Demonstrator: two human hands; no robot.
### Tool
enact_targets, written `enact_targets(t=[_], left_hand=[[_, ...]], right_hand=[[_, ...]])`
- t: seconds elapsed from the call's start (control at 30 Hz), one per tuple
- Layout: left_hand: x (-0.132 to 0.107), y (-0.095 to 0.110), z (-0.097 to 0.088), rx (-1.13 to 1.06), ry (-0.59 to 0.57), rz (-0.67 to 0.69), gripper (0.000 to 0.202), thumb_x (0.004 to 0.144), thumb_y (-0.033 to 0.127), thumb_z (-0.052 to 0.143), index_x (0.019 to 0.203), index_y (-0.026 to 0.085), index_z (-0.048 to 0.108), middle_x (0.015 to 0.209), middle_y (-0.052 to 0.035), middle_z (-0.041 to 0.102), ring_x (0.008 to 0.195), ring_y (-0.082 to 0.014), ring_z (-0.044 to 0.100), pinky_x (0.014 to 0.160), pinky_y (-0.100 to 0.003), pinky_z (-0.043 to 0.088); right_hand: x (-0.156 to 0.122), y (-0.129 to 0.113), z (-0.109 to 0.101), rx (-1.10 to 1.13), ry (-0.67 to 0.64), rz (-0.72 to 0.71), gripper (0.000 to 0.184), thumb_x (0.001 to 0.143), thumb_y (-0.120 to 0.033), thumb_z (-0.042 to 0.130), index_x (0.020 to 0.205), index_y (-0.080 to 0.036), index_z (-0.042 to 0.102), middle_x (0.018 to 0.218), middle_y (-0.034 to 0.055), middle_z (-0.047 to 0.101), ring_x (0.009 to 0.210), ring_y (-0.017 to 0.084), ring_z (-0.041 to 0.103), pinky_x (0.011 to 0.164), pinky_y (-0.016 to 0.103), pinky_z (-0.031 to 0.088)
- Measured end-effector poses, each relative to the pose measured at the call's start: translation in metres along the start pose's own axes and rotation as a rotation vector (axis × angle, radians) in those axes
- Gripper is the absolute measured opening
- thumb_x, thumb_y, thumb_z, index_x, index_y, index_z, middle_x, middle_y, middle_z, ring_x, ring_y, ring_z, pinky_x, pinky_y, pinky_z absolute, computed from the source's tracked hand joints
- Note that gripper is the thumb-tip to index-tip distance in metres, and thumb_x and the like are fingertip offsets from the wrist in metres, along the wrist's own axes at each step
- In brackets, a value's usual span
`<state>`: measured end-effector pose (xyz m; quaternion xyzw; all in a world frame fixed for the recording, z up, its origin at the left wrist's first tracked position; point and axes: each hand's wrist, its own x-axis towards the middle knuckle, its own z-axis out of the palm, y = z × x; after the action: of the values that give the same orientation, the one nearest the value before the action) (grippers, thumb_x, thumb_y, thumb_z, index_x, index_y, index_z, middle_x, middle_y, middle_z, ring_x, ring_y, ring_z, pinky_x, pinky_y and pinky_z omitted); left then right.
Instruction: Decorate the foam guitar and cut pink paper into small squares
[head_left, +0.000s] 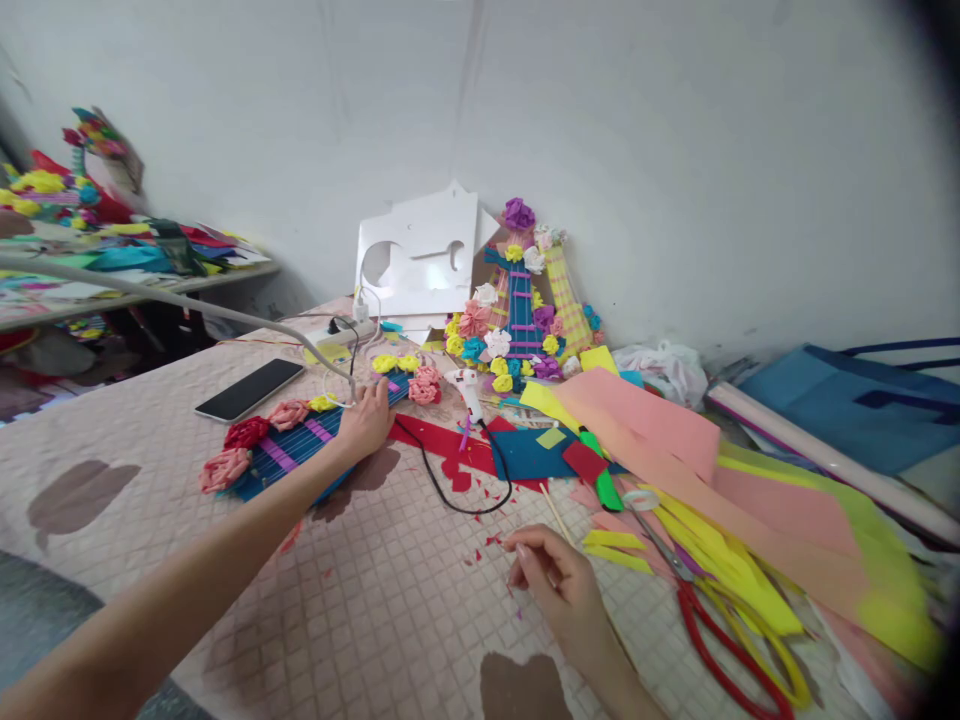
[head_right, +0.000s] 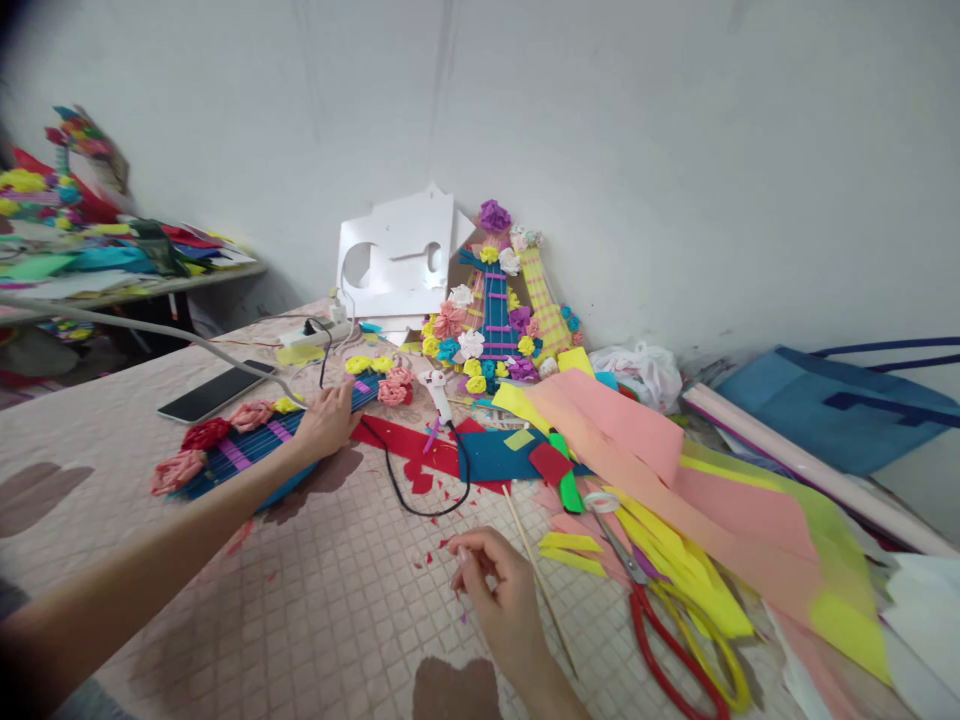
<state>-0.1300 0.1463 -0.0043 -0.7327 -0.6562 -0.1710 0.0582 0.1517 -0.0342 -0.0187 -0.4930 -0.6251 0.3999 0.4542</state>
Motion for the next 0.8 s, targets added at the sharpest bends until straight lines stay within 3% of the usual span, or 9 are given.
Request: enact_targets(t=[0.13, 0.5, 0.67, 0.8], left_hand=[[0.020, 0.001, 0.010, 0.015, -0.019, -0.100, 0.066, 0.082, 0.025, 0.048, 0.137, -0.001, 0.024, 0.128, -0.0314, 0.044, 0.122, -0.0424, 0.039, 0.096, -0.056, 0.028], [0.031, -0.019, -0.002, -0.013, -0.064, -0.132, 0.070, 0.085, 0.032, 0.050, 0.129, -0.013, 0.018, 0.123, -0.0333, 0.044, 0.117, -0.0394, 0.039, 0.095, -0.052, 0.030], [0.023, -0.010, 0.003, -0.030, -0.095, -0.055, 0.069, 0.086, 0.033, 0.049, 0.127, -0.015, 0.022, 0.123, -0.0375, 0.042, 0.118, -0.0428, 0.040, 0.095, -0.054, 0.029], [0.001, 0.012, -0.004, -0.061, -0.120, 0.087, 0.063, 0.082, 0.035, 0.055, 0.126, -0.005, 0.035, 0.124, -0.0283, 0.047, 0.121, -0.0382, 0.040, 0.097, -0.046, 0.033]], right_hand=[[-0.002, 0.002, -0.002, -0.007, -0.001, -0.009, 0.018, 0.089, -0.031, 0.048, 0.087, -0.018, 0.061, 0.074, 0.0023, 0.061, 0.059, 0.012, 0.059, 0.056, 0.023, 0.047], [-0.003, 0.002, -0.008, -0.015, 0.034, -0.007, 0.015, 0.087, -0.026, 0.048, 0.086, -0.018, 0.061, 0.073, 0.0013, 0.061, 0.058, 0.011, 0.059, 0.056, 0.022, 0.047], [-0.003, 0.002, -0.007, -0.061, 0.020, -0.042, 0.015, 0.086, -0.021, 0.046, 0.087, -0.018, 0.061, 0.076, 0.0011, 0.060, 0.058, 0.010, 0.059, 0.053, 0.021, 0.047], [0.000, 0.002, -0.013, -0.153, 0.020, -0.122, 0.017, 0.086, -0.021, 0.045, 0.088, -0.019, 0.062, 0.083, 0.0026, 0.060, 0.058, 0.009, 0.058, 0.055, 0.022, 0.047]])
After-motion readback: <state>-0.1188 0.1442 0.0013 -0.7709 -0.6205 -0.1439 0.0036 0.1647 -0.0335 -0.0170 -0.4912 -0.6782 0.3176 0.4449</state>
